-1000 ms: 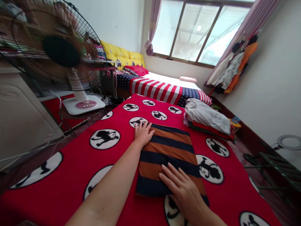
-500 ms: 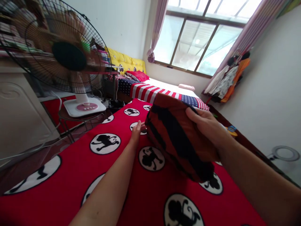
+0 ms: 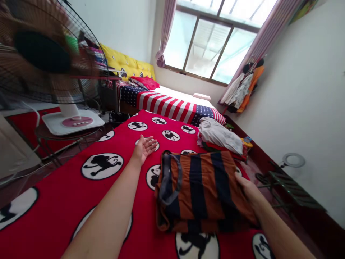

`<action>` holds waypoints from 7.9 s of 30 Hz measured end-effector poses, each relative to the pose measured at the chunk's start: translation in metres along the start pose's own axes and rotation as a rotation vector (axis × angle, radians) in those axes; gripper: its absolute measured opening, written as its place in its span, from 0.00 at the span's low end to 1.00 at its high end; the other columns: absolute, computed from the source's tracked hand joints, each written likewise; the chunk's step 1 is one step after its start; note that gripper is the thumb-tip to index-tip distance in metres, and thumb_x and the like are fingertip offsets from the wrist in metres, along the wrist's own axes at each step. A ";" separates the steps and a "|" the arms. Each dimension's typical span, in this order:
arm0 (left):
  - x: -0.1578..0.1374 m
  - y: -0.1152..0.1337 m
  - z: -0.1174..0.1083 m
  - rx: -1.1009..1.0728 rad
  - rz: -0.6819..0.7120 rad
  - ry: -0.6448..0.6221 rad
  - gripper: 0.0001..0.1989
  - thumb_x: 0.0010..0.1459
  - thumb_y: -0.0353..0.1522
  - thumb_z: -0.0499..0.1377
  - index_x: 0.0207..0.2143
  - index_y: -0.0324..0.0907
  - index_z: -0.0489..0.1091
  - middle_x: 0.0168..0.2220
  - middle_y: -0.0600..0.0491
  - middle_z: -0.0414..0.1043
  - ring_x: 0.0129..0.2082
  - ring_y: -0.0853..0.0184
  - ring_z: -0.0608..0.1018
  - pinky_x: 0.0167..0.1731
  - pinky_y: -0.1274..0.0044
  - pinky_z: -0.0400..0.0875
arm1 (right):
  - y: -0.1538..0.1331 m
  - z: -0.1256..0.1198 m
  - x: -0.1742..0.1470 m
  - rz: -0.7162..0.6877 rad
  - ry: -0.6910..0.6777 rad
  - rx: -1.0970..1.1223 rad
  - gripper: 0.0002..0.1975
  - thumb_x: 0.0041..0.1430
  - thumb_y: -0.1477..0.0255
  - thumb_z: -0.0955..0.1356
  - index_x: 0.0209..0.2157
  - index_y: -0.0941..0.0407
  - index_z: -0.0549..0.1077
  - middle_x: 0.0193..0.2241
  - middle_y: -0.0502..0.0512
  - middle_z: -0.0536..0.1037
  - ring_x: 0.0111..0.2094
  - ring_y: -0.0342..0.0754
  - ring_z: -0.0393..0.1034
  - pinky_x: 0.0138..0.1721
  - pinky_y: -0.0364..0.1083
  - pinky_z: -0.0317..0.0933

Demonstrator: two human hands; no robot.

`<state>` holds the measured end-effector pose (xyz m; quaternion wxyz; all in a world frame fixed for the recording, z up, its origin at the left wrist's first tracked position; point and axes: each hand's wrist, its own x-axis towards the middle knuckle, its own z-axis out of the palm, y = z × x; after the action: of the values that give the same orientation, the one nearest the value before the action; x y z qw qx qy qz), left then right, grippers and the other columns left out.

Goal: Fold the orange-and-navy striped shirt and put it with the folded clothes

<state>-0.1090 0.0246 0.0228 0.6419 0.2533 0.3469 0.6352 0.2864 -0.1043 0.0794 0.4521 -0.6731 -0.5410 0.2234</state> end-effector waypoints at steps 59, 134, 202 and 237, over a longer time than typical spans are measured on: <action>-0.182 -0.016 0.058 1.787 0.368 -0.973 0.16 0.62 0.42 0.54 0.26 0.45 0.73 0.28 0.53 0.73 0.32 0.64 0.74 0.33 0.72 0.66 | 0.030 -0.028 -0.074 -0.412 -0.334 -0.452 0.20 0.65 0.63 0.62 0.20 0.54 0.68 0.21 0.51 0.70 0.26 0.46 0.64 0.30 0.46 0.58; -0.098 -0.108 0.098 1.876 0.603 -0.723 0.49 0.43 0.55 0.64 0.65 0.53 0.53 0.69 0.44 0.41 0.67 0.40 0.40 0.61 0.46 0.42 | 0.013 0.092 0.039 -0.398 -0.205 -0.569 0.28 0.62 0.63 0.64 0.61 0.56 0.62 0.64 0.59 0.60 0.65 0.55 0.51 0.62 0.59 0.47; -0.184 -0.123 0.120 1.591 0.675 -1.328 0.06 0.59 0.30 0.55 0.35 0.43 0.71 0.34 0.52 0.73 0.34 0.64 0.74 0.34 0.73 0.68 | 0.038 -0.016 -0.061 -0.261 -0.195 -0.505 0.05 0.58 0.68 0.67 0.33 0.54 0.72 0.31 0.51 0.75 0.31 0.45 0.68 0.34 0.44 0.60; -0.072 -0.035 0.044 1.593 0.199 -0.166 0.17 0.49 0.47 0.64 0.26 0.42 0.74 0.26 0.52 0.75 0.28 0.63 0.76 0.24 0.77 0.62 | 0.088 0.039 -0.033 -0.369 -0.094 -0.909 0.34 0.64 0.52 0.52 0.64 0.57 0.57 0.66 0.54 0.54 0.67 0.56 0.43 0.61 0.63 0.50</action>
<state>-0.0488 -0.0441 0.0328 0.2325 0.7108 0.6226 0.2303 0.2916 -0.1218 -0.0206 0.1195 -0.6845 -0.7137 -0.0890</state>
